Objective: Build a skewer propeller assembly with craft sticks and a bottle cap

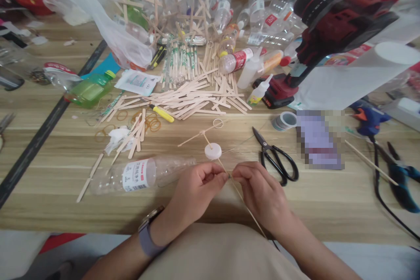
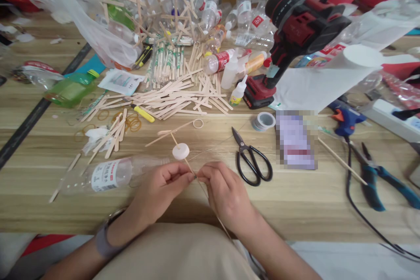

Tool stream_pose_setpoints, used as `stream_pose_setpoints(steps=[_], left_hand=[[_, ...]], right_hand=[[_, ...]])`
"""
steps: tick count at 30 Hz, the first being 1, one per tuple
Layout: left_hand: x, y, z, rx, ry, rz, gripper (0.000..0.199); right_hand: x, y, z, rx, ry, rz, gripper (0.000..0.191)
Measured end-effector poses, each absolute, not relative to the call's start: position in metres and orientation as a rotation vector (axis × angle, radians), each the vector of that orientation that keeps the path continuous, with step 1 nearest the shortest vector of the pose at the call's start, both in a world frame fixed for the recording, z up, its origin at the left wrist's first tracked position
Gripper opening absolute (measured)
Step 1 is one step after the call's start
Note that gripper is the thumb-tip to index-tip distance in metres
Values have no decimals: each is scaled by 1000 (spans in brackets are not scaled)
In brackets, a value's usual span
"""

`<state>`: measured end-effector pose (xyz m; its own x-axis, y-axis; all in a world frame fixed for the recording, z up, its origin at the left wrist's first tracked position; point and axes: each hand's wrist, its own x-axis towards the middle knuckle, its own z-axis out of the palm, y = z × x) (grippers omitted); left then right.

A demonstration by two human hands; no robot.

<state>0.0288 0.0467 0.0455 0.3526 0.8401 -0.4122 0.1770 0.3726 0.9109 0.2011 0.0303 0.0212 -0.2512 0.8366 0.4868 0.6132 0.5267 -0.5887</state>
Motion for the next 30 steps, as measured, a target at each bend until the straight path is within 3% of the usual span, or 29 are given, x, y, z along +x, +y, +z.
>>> stream_pose_setpoints(steps=[9, 17, 30], left_hand=[[25, 43, 47, 1550, 1131, 624, 21], [25, 39, 45, 1581, 1052, 681, 20], [24, 40, 45, 1309, 1135, 700, 19]], right_hand=[[187, 23, 19, -1400, -1565, 916, 19], [180, 19, 8, -1274, -1185, 1436, 38], [185, 19, 11, -1218, -934, 1641, 38]])
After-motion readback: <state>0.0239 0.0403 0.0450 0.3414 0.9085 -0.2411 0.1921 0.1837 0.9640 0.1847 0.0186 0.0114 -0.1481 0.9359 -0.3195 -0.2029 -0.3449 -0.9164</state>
